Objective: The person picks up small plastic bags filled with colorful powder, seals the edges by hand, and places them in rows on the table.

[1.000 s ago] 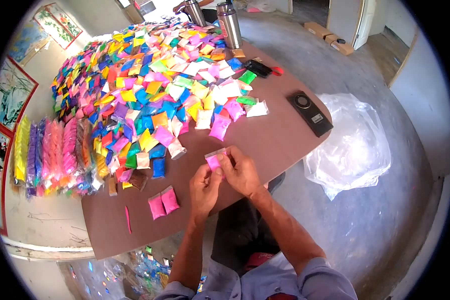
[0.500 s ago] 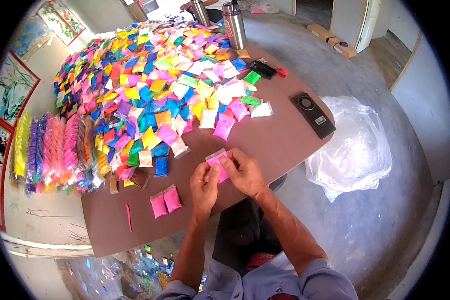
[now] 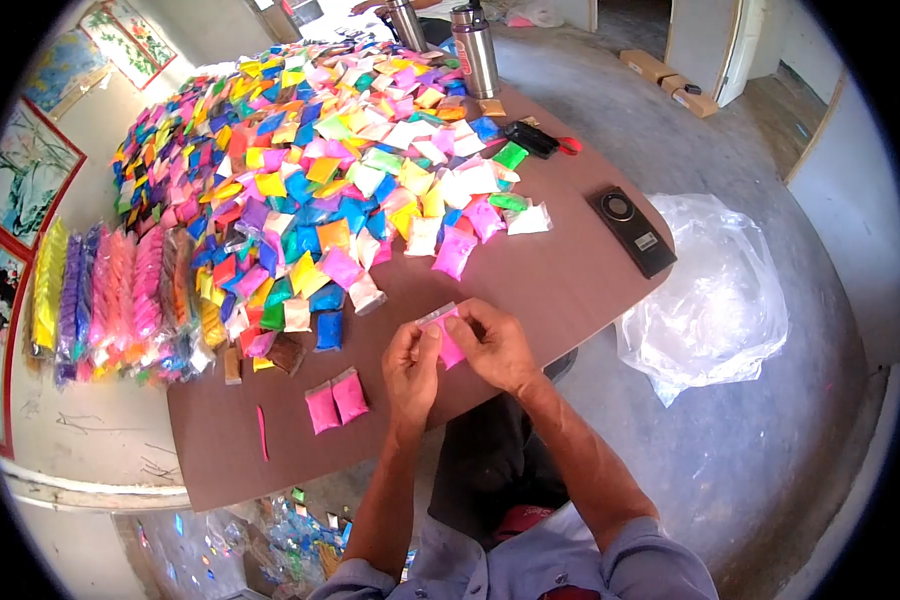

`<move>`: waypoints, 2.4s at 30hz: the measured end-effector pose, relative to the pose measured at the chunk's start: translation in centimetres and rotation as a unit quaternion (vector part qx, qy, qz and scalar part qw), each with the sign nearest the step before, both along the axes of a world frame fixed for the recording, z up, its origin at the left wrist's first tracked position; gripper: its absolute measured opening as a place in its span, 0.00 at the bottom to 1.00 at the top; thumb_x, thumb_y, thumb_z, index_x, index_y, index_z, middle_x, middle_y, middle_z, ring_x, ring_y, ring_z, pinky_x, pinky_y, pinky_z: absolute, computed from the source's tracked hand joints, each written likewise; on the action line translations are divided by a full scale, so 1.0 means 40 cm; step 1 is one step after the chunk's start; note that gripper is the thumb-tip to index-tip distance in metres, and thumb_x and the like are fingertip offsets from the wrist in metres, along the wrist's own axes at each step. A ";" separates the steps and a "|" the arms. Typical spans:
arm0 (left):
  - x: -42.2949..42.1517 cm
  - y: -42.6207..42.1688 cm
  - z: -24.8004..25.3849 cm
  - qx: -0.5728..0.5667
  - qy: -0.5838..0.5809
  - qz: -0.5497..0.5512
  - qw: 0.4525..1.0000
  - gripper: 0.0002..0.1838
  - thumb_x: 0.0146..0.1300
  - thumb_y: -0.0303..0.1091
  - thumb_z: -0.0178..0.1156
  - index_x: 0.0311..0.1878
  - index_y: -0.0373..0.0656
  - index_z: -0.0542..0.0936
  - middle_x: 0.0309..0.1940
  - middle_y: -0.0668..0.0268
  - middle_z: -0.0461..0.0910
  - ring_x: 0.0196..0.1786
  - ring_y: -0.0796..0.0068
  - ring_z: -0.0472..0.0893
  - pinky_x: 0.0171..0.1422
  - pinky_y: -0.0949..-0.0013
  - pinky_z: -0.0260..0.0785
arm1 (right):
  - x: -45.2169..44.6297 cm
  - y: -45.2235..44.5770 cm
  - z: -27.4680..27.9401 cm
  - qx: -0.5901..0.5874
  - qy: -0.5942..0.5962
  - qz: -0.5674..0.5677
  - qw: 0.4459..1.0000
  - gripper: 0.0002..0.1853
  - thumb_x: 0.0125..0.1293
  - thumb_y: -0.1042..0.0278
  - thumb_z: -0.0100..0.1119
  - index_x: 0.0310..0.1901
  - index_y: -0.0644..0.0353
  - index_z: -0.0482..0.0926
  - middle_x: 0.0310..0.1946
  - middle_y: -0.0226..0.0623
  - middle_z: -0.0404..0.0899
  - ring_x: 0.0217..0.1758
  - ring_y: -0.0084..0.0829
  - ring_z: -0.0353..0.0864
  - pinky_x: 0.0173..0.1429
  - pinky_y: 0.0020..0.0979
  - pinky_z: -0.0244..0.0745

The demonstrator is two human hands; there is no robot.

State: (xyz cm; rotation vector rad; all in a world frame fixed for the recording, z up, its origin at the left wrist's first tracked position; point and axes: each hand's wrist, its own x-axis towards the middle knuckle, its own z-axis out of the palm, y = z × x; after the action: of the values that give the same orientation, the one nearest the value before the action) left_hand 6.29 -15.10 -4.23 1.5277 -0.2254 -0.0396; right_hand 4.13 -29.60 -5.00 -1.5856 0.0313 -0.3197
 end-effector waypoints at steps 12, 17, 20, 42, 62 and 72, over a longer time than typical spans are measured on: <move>-0.006 -0.008 0.028 -0.017 -0.002 -0.009 1.000 0.08 0.76 0.30 0.62 0.49 0.35 0.82 0.32 0.78 0.75 0.33 0.92 0.68 0.34 0.82 0.59 | -0.002 -0.006 0.005 0.043 -0.019 0.022 0.999 0.07 0.74 0.74 0.61 0.50 0.65 0.82 0.37 0.27 0.83 0.40 0.16 0.78 0.44 0.23 0.76; 0.006 0.004 -0.020 -0.035 -0.017 -0.022 0.999 0.08 0.76 0.29 0.62 0.49 0.33 0.81 0.32 0.77 0.75 0.32 0.92 0.68 0.34 0.82 0.59 | 0.003 -0.004 0.007 0.014 -0.039 0.025 0.999 0.07 0.74 0.73 0.62 0.48 0.65 0.84 0.39 0.31 0.83 0.40 0.19 0.80 0.45 0.24 0.76; 0.004 0.009 -0.024 -0.042 -0.032 -0.013 0.998 0.08 0.76 0.29 0.62 0.49 0.34 0.82 0.31 0.77 0.74 0.32 0.92 0.68 0.34 0.82 0.59 | 0.003 -0.004 0.029 -0.042 -0.047 0.009 0.998 0.07 0.73 0.72 0.62 0.47 0.65 0.84 0.39 0.34 0.83 0.39 0.21 0.81 0.44 0.25 0.76; -0.012 -0.015 0.027 -0.016 -0.023 -0.013 1.000 0.09 0.75 0.33 0.63 0.47 0.37 0.82 0.33 0.76 0.78 0.35 0.89 0.71 0.38 0.80 0.64 | -0.002 -0.009 0.007 0.006 0.001 -0.026 1.000 0.08 0.74 0.70 0.63 0.47 0.66 0.85 0.39 0.36 0.85 0.39 0.24 0.82 0.44 0.27 0.77; 0.001 -0.002 -0.007 0.029 0.019 -0.061 0.998 0.12 0.74 0.29 0.63 0.55 0.32 0.80 0.43 0.67 0.84 0.44 0.84 0.80 0.50 0.78 0.74 | -0.001 -0.016 0.003 0.069 -0.003 0.018 0.997 0.15 0.74 0.70 0.62 0.59 0.64 0.81 0.44 0.34 0.86 0.45 0.22 0.82 0.50 0.27 0.79; 0.000 -0.003 -0.001 -0.036 -0.036 -0.047 0.998 0.13 0.75 0.28 0.62 0.59 0.36 0.79 0.45 0.68 0.83 0.41 0.86 0.78 0.44 0.79 0.71 | 0.007 0.001 0.020 -0.064 0.002 -0.010 0.998 0.16 0.75 0.66 0.63 0.58 0.65 0.81 0.40 0.39 0.87 0.37 0.25 0.83 0.43 0.30 0.80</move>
State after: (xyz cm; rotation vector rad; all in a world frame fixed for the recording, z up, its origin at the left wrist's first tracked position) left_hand 6.31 -15.21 -4.28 1.4471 -0.3526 -0.0506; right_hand 4.41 -29.57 -4.20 -1.7144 0.0314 -0.3394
